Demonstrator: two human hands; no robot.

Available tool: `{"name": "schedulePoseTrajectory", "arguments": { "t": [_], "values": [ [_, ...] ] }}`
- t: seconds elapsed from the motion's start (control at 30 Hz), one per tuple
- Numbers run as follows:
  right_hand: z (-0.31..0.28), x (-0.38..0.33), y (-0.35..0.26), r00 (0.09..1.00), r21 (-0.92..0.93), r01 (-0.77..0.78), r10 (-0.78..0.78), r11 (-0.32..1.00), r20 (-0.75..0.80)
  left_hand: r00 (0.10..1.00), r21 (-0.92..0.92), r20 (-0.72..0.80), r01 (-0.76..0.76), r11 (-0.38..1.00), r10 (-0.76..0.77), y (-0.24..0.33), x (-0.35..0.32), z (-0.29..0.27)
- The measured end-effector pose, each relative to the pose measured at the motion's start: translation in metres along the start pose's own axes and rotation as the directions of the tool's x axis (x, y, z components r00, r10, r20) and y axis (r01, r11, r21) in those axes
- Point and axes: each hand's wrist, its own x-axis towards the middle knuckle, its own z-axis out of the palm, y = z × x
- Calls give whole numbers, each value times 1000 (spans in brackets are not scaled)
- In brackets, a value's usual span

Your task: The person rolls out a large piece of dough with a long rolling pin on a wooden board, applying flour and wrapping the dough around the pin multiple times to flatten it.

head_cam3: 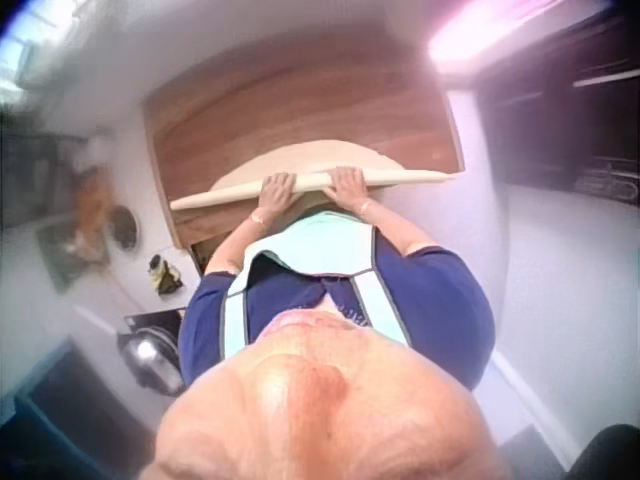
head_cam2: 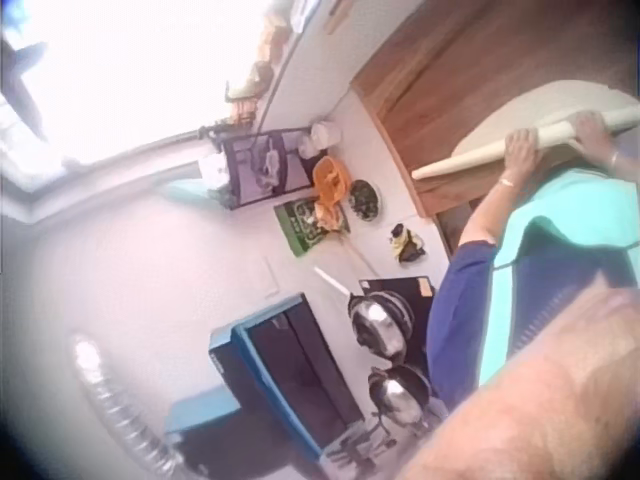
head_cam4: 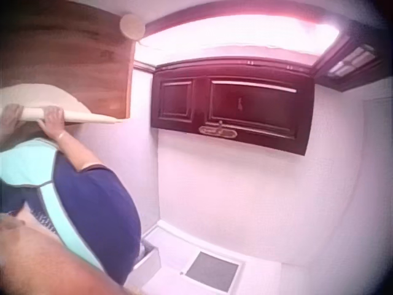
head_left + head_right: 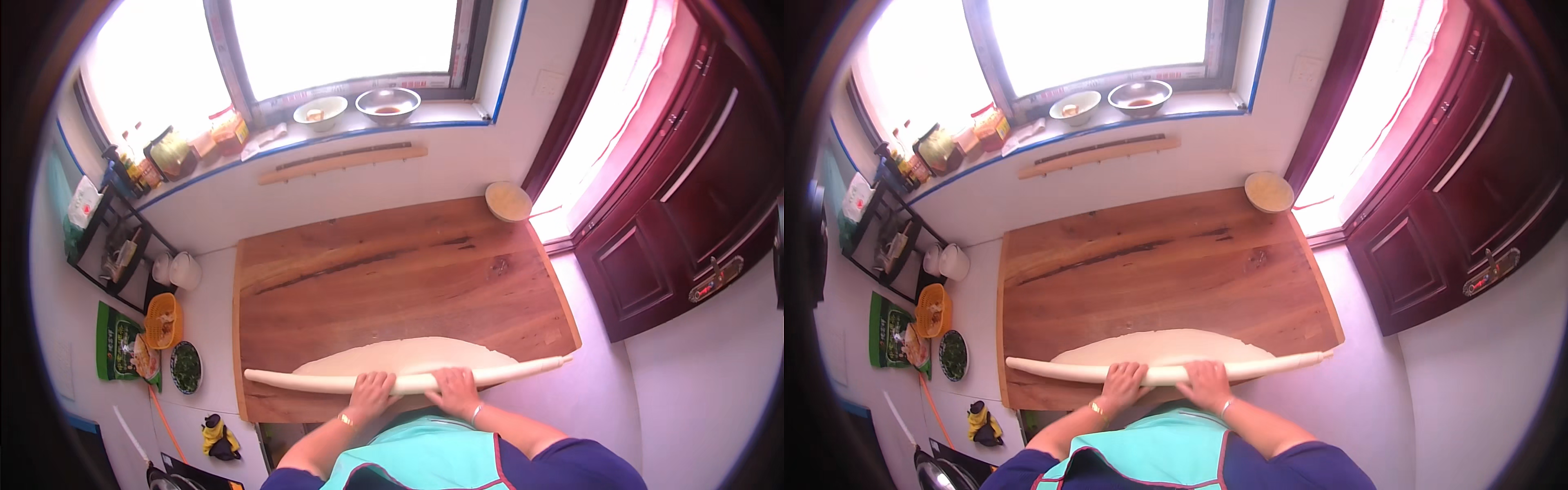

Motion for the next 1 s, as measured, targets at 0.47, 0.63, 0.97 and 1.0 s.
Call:
{"name": "schedulePoseTrajectory", "arguments": {
  "t": [0.47, 0.63, 0.97, 1.0],
  "values": [
    [10, 169, 14, 967, -132, 63, -94, 989, -237, 958, 29, -276, 82, 996, -71, -43, 141, -28],
    [25, 177, 16, 988, -76, -107, 98, 991, -119, 918, 8, -301, 273, 962, -258, -71, 143, 5],
    [-18, 313, 75, 988, 54, -135, 138, 989, -64, 897, -16, -216, 391, 920, -385, -152, 239, -31],
    [-13, 299, 85, 933, 27, -97, 100, 995, -346, 875, -11, -342, 362, 932, -344, -156, 218, -24]
  ]
}}
